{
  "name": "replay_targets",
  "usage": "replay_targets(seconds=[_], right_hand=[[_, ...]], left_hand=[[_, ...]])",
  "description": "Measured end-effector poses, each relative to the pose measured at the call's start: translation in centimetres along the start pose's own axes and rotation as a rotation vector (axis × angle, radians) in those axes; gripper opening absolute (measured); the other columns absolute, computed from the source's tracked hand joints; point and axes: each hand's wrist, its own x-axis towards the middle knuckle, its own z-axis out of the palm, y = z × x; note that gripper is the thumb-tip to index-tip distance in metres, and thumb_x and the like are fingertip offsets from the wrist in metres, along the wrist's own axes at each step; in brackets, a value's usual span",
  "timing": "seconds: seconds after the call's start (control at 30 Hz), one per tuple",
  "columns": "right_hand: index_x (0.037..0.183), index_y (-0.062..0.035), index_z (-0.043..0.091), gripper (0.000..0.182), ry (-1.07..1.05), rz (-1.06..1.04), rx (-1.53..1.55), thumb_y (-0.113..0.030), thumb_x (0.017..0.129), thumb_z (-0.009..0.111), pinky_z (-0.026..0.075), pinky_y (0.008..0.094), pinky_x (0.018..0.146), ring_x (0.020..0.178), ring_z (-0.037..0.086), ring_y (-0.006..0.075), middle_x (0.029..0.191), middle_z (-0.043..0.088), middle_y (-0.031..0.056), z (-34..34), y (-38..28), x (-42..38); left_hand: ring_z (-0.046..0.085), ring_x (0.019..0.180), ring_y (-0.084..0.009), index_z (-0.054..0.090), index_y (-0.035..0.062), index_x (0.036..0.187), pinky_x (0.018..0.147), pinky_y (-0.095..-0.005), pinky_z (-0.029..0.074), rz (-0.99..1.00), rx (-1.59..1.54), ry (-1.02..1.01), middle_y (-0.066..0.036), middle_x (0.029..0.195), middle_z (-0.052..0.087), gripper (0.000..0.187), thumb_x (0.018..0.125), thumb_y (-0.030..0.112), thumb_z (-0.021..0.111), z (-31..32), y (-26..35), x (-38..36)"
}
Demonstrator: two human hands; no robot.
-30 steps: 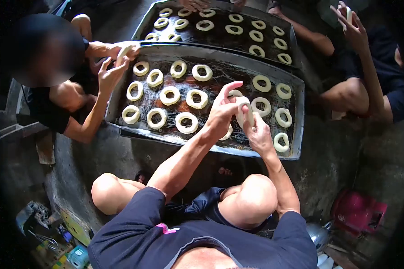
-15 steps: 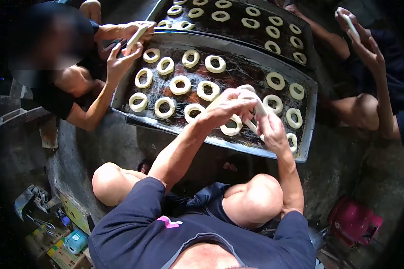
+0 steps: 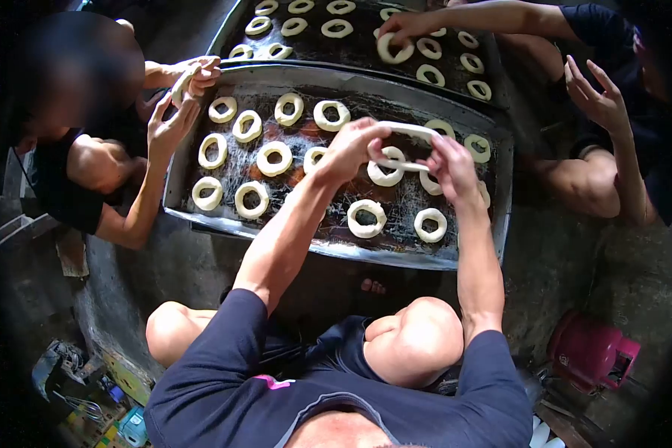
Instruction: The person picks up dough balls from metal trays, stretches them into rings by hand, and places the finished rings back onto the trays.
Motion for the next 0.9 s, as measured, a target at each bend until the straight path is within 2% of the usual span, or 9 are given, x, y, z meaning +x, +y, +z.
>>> replay_targets(seconds=[0.2,0.27,0.33,0.37,0.47,0.6,0.73,0.83,0.9], right_hand=[[0.088,-0.0044,0.057,0.036,0.240,0.061,-0.324,-0.038,0.094,0.047,0.044,0.0301,0.050,0.054,0.051,0.0147,0.066,0.052,0.0026,0.7,2.8,10.2],[0.089,0.0000,0.057,0.039,0.229,0.088,-0.475,-0.037,0.094,0.044,0.046,0.0370,0.055,0.056,0.056,0.0236,0.066,0.054,0.0102,-1.0,4.0,12.9],[0.093,0.0044,0.057,0.036,0.119,-0.328,-1.291,-0.029,0.092,0.043,0.047,0.0457,0.067,0.070,0.062,0.0348,0.077,0.060,0.0225,-2.6,5.5,14.4],[0.100,0.0064,0.056,0.036,0.246,-0.039,-0.968,-0.025,0.089,0.043,0.045,0.0504,0.077,0.089,0.061,0.0405,0.093,0.061,0.0300,-0.9,4.1,12.6],[0.103,0.0029,0.058,0.037,0.227,-0.387,-1.146,-0.029,0.086,0.047,0.047,0.0464,0.082,0.092,0.062,0.0376,0.096,0.064,0.0247,-1.3,3.7,7.0],[0.100,-0.0056,0.061,0.029,-0.189,0.171,-1.353,-0.028,0.085,0.053,0.049,0.0461,0.078,0.092,0.062,0.0364,0.095,0.064,0.0223,2.6,4.9,-2.9],[0.088,-0.0049,0.056,0.016,-0.132,-0.255,-1.449,-0.014,0.078,0.064,0.051,0.0393,0.070,0.077,0.063,0.0306,0.076,0.059,0.0120,2.5,10.1,-6.0],[0.093,-0.0012,0.051,0.020,-0.137,0.064,-0.049,-0.004,0.077,0.063,0.048,0.0243,0.063,0.070,0.058,0.0110,0.077,0.059,0.0041,2.3,9.0,-6.7],[0.098,0.0021,0.051,0.021,-0.199,0.143,-0.063,-0.006,0.082,0.062,0.047,0.0230,0.063,0.065,0.057,0.0105,0.076,0.060,0.0052,1.7,7.5,-8.5]], left_hand=[[0.060,0.084,-0.0172,0.057,0.0022,0.106,0.073,-0.0341,0.053,-0.141,0.296,0.302,-0.006,0.098,0.060,0.038,0.091,0.037,0.054,-0.4,0.1,8.4],[0.060,0.086,-0.0197,0.058,0.0007,0.107,0.074,-0.0349,0.053,-0.152,0.454,0.290,-0.007,0.100,0.060,0.042,0.091,0.039,0.053,-1.3,0.2,10.4],[0.062,0.092,-0.0243,0.058,-0.0035,0.113,0.078,-0.0346,0.052,-0.174,0.836,0.314,-0.016,0.105,0.063,0.053,0.088,0.043,0.055,0.2,2.5,8.1],[0.063,0.094,-0.0256,0.056,-0.0036,0.116,0.080,-0.0351,0.052,0.039,1.085,0.353,-0.019,0.107,0.063,0.054,0.087,0.042,0.056,-0.4,1.9,8.1],[0.064,0.099,-0.0296,0.054,-0.0047,0.120,0.082,-0.0375,0.051,0.261,1.158,0.223,-0.024,0.112,0.062,0.057,0.085,0.040,0.059,-0.6,1.7,2.9],[0.062,0.087,-0.0333,0.059,-0.0011,0.106,0.075,-0.0417,0.051,0.231,1.296,-0.123,-0.017,0.089,0.062,0.037,0.079,0.023,0.066,-1.3,-2.4,-3.8],[0.057,0.079,-0.0344,0.056,0.0042,0.095,0.070,-0.0423,0.047,0.478,1.512,-0.204,-0.014,0.086,0.057,0.023,0.076,0.014,0.066,-1.3,-5.7,-7.5],[0.058,0.069,-0.0189,0.054,0.0039,0.088,0.066,-0.0330,0.050,-0.250,0.632,-0.019,-0.008,0.080,0.060,0.013,0.081,0.011,0.063,-0.9,-4.5,-8.2],[0.056,0.065,-0.0150,0.052,0.0025,0.087,0.070,-0.0339,0.054,-0.122,-0.142,0.042,-0.005,0.072,0.055,0.008,0.084,0.009,0.057,0.4,-3.6,-9.6]])
